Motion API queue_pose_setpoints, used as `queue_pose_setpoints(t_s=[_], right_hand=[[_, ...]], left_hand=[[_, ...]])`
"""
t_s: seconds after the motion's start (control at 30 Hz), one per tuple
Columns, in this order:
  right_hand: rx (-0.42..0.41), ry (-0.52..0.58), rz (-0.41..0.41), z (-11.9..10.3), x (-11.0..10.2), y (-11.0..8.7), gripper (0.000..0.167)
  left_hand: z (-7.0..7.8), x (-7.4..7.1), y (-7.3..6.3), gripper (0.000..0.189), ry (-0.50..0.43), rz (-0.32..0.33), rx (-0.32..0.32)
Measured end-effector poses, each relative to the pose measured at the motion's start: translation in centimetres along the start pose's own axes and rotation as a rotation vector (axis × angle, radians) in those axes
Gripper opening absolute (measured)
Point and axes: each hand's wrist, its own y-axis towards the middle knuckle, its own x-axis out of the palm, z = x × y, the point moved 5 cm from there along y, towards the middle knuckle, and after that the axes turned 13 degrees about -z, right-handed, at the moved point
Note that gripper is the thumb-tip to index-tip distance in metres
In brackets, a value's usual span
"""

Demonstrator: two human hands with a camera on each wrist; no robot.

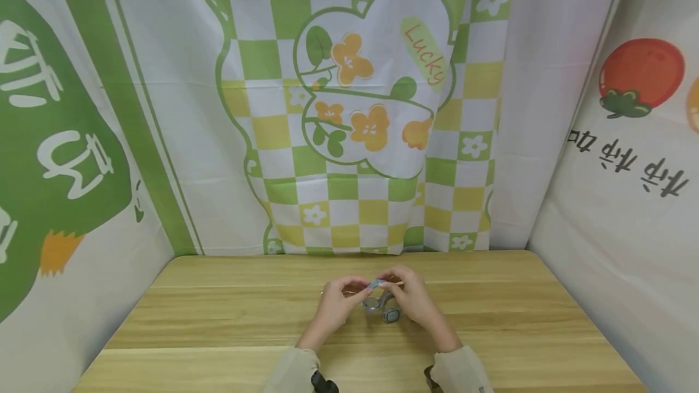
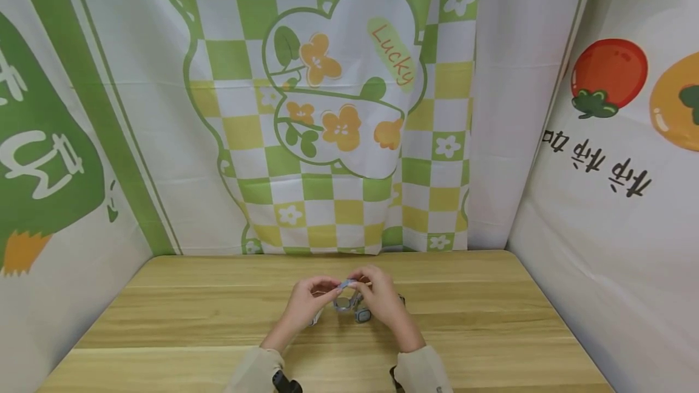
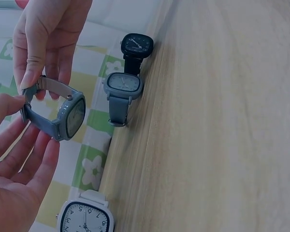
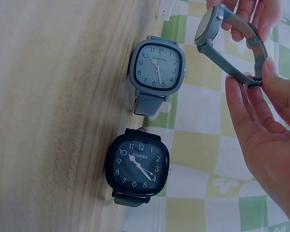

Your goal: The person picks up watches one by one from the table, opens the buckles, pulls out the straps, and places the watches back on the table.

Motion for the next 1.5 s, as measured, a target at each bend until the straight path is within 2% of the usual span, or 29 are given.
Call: queue_pose_setpoints(t_s=[0.37,0.6,0.83,1.5], right_hand=[[0.002,0.001,-0.014,-0.19,-0.43,-0.07,0.010],[0.001,-0.002,-0.015,-0.04,-0.65,-0.13,0.009],[-0.013,-0.009,-0.027,-0.10,-0.71,-0.21,0.010],[-0.029,0.000,-0.027,0.11,-0.94,-0.33,0.010]], left_hand=[[-0.27,0.01,0.04,0.013,0.005,-0.016,-0.019],[-0.57,0.10,-0.03,0.013,0.015,-0.019,0.013],[-0.40,0.13,-0.06,0.013,-0.009,-0.019,-0.015],[-0.64,0.22,0.04,0.015,0.034,-0.008,-0.016]])
